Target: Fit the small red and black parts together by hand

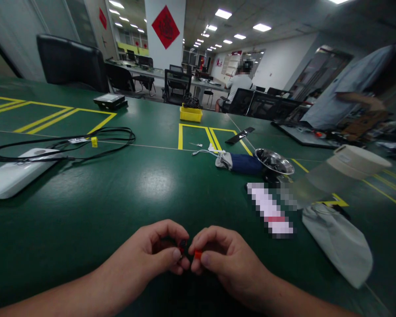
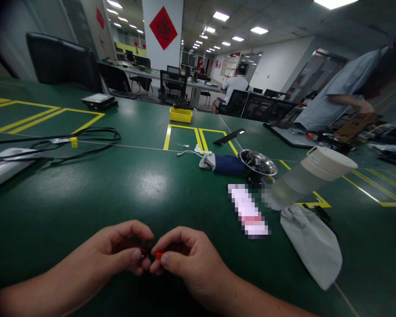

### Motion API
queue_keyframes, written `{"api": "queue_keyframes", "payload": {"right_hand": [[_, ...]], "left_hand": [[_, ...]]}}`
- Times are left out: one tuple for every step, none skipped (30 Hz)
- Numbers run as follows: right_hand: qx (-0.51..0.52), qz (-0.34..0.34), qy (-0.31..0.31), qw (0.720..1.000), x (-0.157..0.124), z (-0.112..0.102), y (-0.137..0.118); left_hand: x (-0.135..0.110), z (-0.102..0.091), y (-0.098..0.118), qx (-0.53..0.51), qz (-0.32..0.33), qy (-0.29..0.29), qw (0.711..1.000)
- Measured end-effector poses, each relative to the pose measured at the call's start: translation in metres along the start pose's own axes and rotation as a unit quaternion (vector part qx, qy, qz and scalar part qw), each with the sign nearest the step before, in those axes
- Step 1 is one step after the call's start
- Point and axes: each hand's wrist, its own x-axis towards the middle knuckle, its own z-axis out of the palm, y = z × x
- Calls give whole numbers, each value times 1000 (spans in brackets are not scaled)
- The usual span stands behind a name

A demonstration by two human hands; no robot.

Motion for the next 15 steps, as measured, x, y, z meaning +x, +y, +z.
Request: {"api": "queue_keyframes", "payload": {"right_hand": [[1,0,1,1000,0,0,0],[1,1,1,1000,0,0,0],[1,1,1,1000,0,0,0],[0,-1,0,1000,0,0,0],[0,-2,0,1000,0,0,0],[-2,-2,0,1000,0,0,0],[-2,-2,0,1000,0,0,0],[-2,-2,0,1000,0,0,0],[-2,-2,-1,1000,0,0,-1],[-1,-2,-2,1000,0,0,-1],[-1,-2,-3,1000,0,0,-1],[-1,-3,-4,1000,0,0,-1],[-1,-2,-5,1000,0,0,0],[-1,-1,-6,1000,0,-1,0],[0,-1,-6,1000,0,-1,0]], "left_hand": [[0,0,0,-1,1,0,1000],[0,0,-1,-3,1,-1,1000],[1,0,-1,-5,0,-2,1000],[1,0,-1,-7,-1,-4,1000],[1,0,-2,-9,-2,-7,1000],[1,-1,-2,-10,-4,-9,1000],[2,-1,-2,-10,-6,-10,1000],[2,0,-2,-9,-7,-10,1000],[2,0,-2,-8,-8,-10,1000],[2,0,-1,-7,-8,-9,1000],[2,0,-1,-5,-7,-8,1000],[2,1,-1,-2,-6,-6,1000],[2,1,-1,1,-5,-5,1000],[1,1,-1,4,-5,-2,1000],[1,1,-1,6,-5,-1,1000]]}}
